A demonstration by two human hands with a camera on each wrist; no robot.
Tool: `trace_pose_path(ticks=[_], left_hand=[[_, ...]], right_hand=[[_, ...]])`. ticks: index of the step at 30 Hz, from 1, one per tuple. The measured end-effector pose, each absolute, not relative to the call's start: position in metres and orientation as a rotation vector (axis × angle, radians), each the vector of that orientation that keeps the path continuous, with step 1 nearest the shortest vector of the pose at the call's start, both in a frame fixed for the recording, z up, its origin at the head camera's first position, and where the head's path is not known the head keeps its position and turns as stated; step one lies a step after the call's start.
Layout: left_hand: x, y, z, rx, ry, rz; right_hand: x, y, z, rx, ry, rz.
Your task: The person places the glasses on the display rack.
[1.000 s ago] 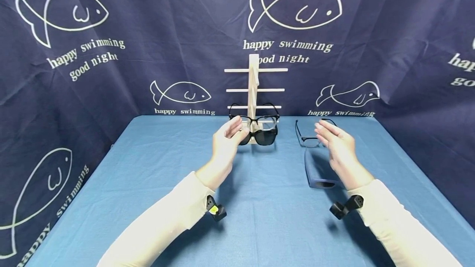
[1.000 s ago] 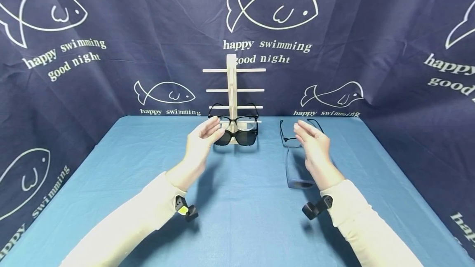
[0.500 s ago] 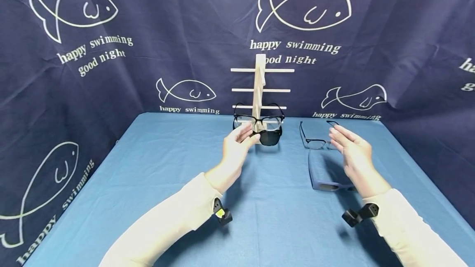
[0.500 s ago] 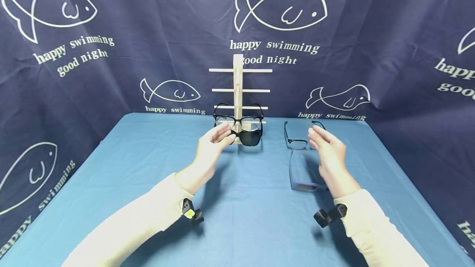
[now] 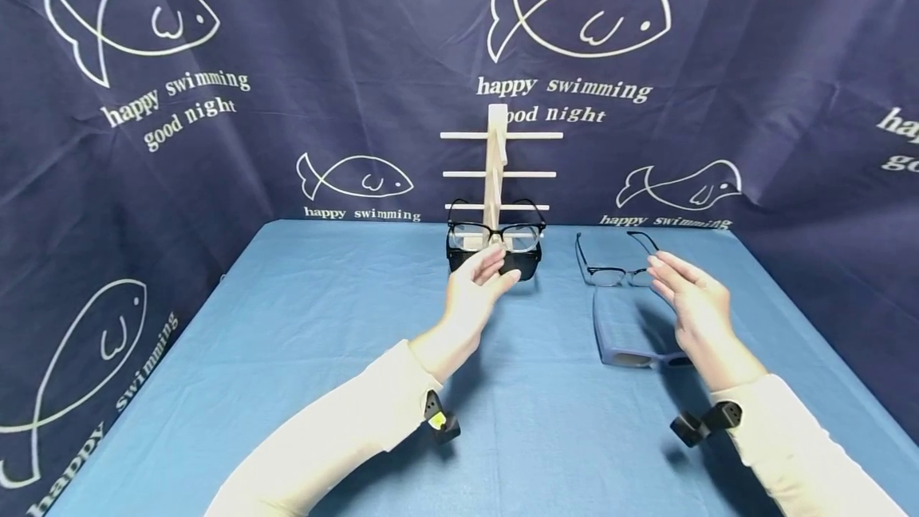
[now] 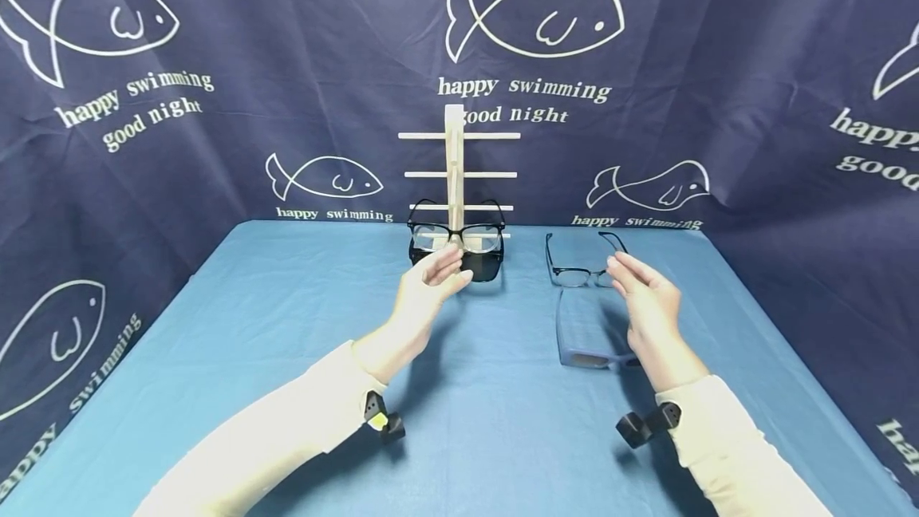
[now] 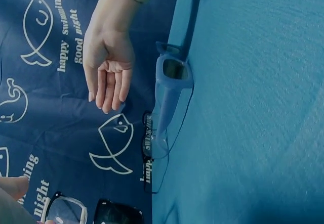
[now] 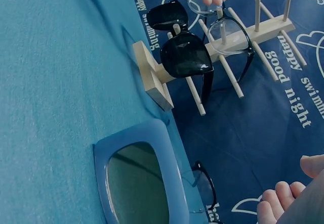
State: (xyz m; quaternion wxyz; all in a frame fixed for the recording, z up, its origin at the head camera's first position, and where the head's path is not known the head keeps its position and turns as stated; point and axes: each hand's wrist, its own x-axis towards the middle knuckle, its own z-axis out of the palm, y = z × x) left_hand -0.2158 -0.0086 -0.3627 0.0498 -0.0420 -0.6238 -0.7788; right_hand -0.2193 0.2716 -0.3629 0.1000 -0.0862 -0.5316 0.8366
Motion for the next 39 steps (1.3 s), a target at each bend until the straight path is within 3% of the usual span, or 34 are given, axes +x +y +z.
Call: trace_pose_path(ticks=[39], left_hand=[[-0.208, 0.029, -0.372, -0.114, -1.990, -2.429]], right_hand=[[-0.202, 0.309, -0.374, -0.417, -1.691, 2.336]])
